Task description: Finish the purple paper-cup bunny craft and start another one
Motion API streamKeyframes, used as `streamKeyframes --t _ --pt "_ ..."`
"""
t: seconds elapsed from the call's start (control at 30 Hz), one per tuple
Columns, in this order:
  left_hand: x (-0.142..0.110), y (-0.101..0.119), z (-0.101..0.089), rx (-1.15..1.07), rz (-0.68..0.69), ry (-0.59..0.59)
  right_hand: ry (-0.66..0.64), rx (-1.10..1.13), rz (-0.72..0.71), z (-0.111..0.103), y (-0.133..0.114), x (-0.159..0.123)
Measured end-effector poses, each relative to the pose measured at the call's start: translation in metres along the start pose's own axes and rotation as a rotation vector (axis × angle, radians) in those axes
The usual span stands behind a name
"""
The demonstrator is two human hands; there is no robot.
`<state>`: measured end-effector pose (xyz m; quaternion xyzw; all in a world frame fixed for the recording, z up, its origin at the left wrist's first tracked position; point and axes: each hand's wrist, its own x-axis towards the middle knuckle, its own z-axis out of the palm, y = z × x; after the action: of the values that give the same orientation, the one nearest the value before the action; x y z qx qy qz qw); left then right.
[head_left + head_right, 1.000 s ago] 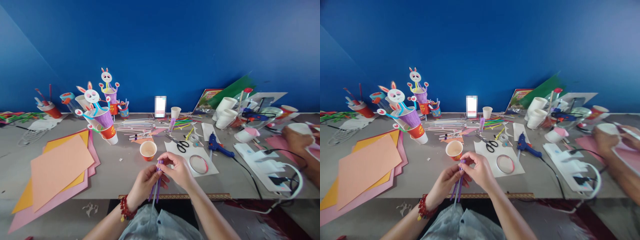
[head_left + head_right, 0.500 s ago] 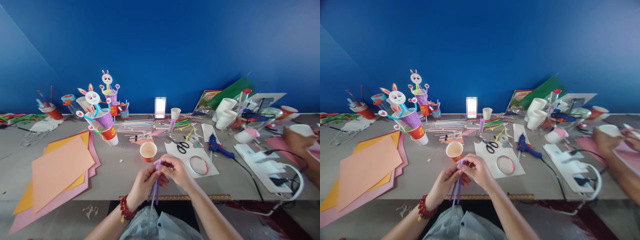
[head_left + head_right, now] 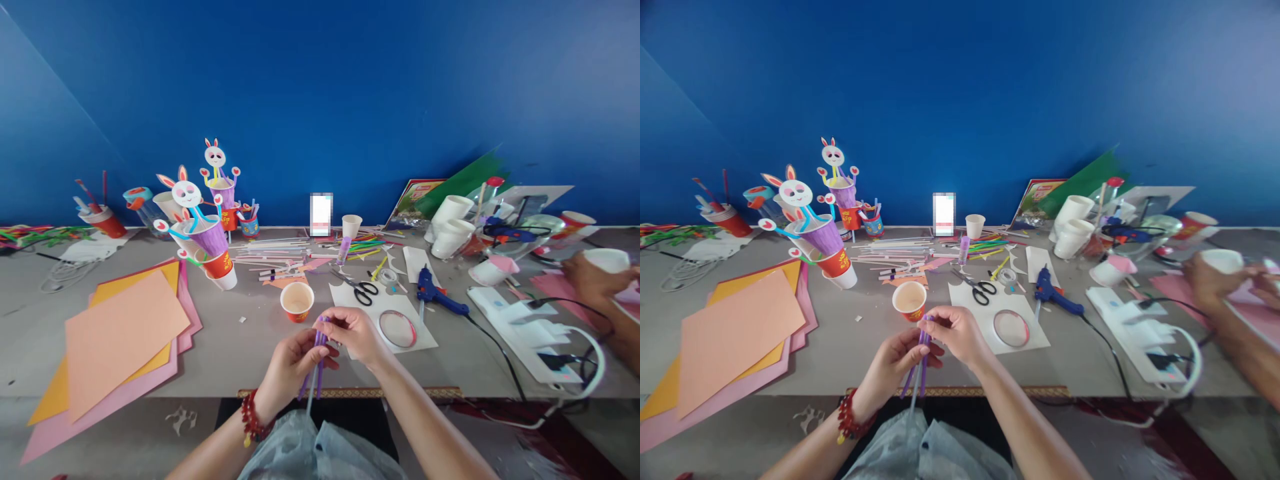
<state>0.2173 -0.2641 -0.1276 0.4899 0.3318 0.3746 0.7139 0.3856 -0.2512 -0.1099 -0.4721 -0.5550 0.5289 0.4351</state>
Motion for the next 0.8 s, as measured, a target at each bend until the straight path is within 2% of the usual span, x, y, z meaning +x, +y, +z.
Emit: streamKeyframes --t 0.13,0.3,0.4,0.6,0.8 --pt "-0.004 0.001 -0.005 0.137 0.089 0.111 0.036 0.037 0.026 -0.006 0.001 0.001" --pt "-0.009 0.006 -0.008 0.572 0.317 0.134 0.003 0.022 0.014 -0.007 0.002 0.001" --pt "-0.01 0.012 -0.01 0.767 0.455 0.092 -0.034 -0.021 0.018 -0.009 0.001 0.0" --pt "-0.004 0.026 -0.022 1.003 0.665 -0.091 -0.104 -0.031 0.063 -0.015 0.002 -0.001" --pt "-0.005 0.024 -0.021 1.026 0.685 -0.067 -0.082 0.016 0.053 -0.015 0.002 0.0"
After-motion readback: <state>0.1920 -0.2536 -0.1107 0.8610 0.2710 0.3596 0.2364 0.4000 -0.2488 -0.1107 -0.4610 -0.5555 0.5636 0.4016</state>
